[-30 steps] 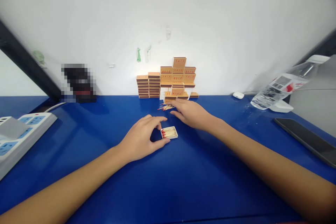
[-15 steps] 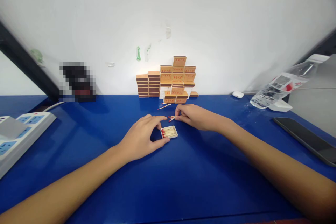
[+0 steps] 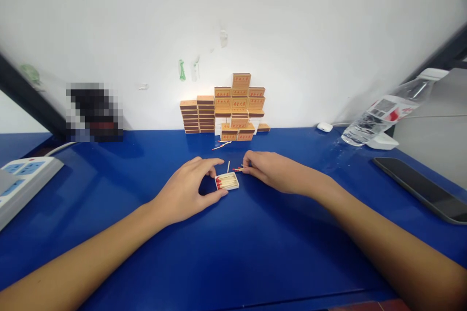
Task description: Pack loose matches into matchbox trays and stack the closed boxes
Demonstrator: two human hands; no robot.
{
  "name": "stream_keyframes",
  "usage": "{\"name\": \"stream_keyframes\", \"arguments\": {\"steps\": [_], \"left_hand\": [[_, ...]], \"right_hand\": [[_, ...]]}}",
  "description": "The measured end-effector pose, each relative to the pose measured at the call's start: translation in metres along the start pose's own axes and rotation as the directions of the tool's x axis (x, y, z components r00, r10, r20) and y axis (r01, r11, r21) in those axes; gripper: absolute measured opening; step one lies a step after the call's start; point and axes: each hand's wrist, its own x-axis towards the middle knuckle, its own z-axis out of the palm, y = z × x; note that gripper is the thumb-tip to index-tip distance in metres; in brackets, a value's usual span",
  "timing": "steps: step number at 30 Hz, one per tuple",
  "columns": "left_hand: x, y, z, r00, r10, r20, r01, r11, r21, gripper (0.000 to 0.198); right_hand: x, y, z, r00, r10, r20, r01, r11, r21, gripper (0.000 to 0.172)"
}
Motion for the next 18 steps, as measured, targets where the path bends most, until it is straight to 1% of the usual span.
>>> {"name": "stream_keyframes", "arguments": {"steps": [3, 7, 9, 14, 16, 18], "left_hand": [[0.0, 0.0, 0.0, 1.0, 0.004, 0.001, -0.004, 1.0, -0.002, 0.054], [0.0, 0.0, 0.001, 1.0, 0.008, 0.0, -0.008, 1.0, -0.006, 0.055], [0.0, 0.0, 0.001, 1.0, 0.01, 0.006, -0.01, 1.0, -0.007, 0.055], [0.0, 0.0, 0.001, 0.999, 0.031, 0.012, -0.031, 0.999, -0.01, 0.056], [0.0, 0.0, 0.002, 0.999, 0.035, 0.012, -0.035, 0.999, -0.007, 0.056], [0.0, 0.0, 0.001, 0.999, 0.035, 0.017, -0.035, 0.999, -0.007, 0.056]], "right_hand": [[-0.004, -0.001, -0.005, 1.0, 0.0, -0.02, 0.001, 1.0, 0.005, 0.024], [-0.008, -0.011, -0.009, 0.998, -0.024, -0.061, 0.026, 0.999, 0.037, 0.02], [-0.008, -0.021, -0.006, 0.997, -0.053, -0.062, 0.056, 0.997, 0.046, 0.018], [-0.007, -0.041, 0.004, 0.995, -0.096, -0.022, 0.096, 0.995, 0.0, 0.016], [-0.007, -0.042, 0.004, 0.993, -0.116, -0.035, 0.117, 0.993, 0.018, 0.017], [-0.008, -0.038, 0.001, 0.988, -0.134, -0.075, 0.138, 0.989, 0.047, 0.015]]}}
